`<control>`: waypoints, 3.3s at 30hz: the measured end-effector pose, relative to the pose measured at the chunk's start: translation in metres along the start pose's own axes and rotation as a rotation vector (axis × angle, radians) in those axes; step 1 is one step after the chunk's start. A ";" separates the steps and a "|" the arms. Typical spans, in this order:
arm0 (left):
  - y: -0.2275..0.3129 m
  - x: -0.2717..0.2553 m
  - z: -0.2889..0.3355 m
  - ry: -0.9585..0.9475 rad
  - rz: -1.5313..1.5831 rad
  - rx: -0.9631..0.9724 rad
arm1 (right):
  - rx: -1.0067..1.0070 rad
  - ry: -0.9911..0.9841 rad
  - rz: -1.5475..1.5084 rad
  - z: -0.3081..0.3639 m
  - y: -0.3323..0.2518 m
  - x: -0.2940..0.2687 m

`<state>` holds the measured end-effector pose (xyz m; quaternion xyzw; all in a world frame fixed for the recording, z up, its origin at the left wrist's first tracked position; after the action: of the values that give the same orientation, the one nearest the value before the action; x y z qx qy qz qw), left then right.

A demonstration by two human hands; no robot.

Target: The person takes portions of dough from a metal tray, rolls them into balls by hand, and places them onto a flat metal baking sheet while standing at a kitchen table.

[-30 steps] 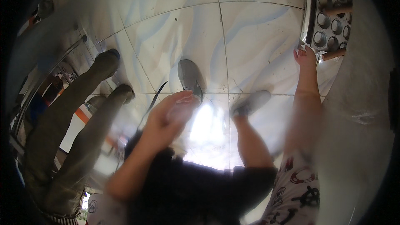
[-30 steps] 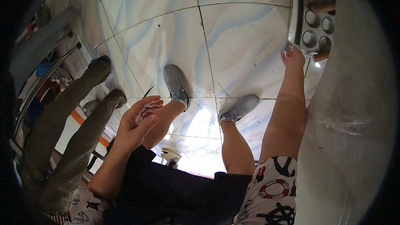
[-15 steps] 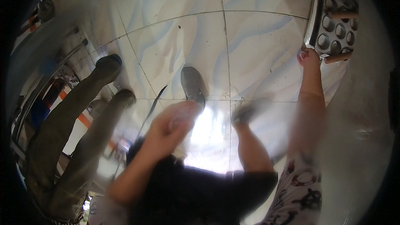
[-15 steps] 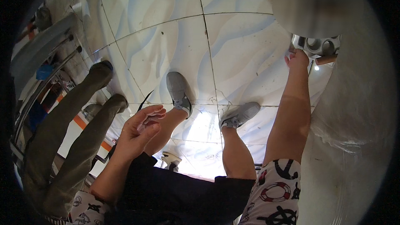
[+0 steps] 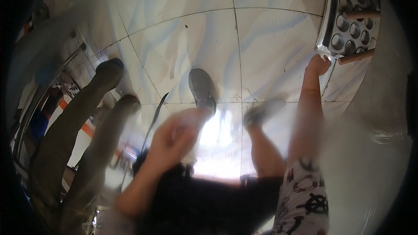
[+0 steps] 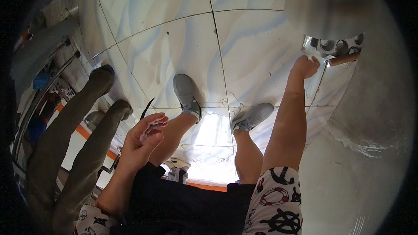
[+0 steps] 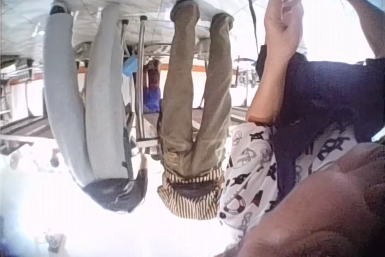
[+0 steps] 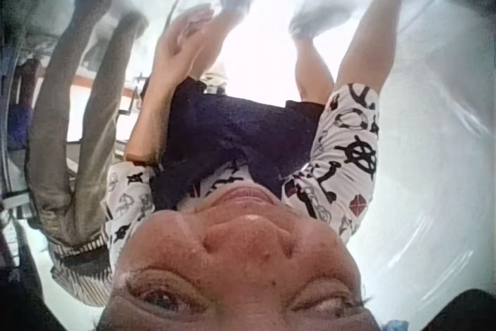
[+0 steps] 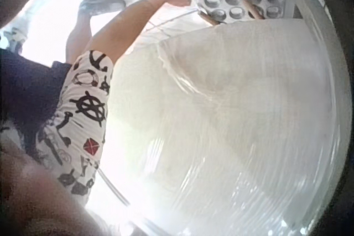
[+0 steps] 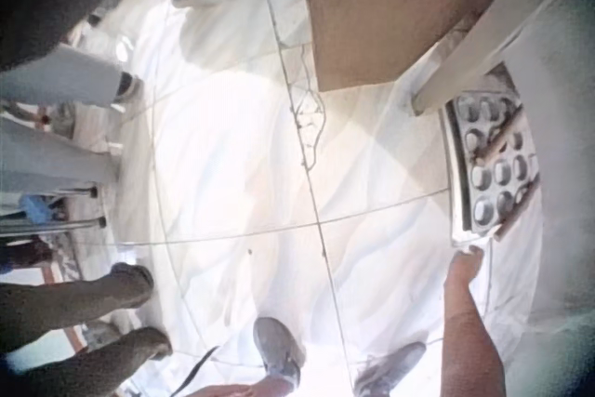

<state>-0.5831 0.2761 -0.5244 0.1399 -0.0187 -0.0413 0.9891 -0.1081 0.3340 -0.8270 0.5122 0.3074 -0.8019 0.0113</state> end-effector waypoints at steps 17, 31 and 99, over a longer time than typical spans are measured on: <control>-0.012 0.028 0.002 -0.001 -0.021 -0.017 | -0.671 -0.295 0.813 0.067 -0.109 0.014; -0.037 0.121 -0.273 0.116 -0.196 -0.104 | -0.784 -0.776 0.217 0.158 -0.072 0.013; -0.010 -0.108 -0.106 0.454 -0.195 0.097 | 0.554 -0.003 -0.689 0.008 0.066 0.000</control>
<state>-0.6866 0.3048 -0.6322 0.1941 0.2154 -0.1033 0.9514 -0.0922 0.2763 -0.8562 0.3625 0.2338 -0.8116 -0.3940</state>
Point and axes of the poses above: each hand's wrist, its own z-axis away from the middle knuckle, its own x-axis out of the palm, y = z × x, the point moved 9 cm from there along -z, towards the middle knuckle, and after that the axes turned 11 degrees about -x, right-handed, at the moved point
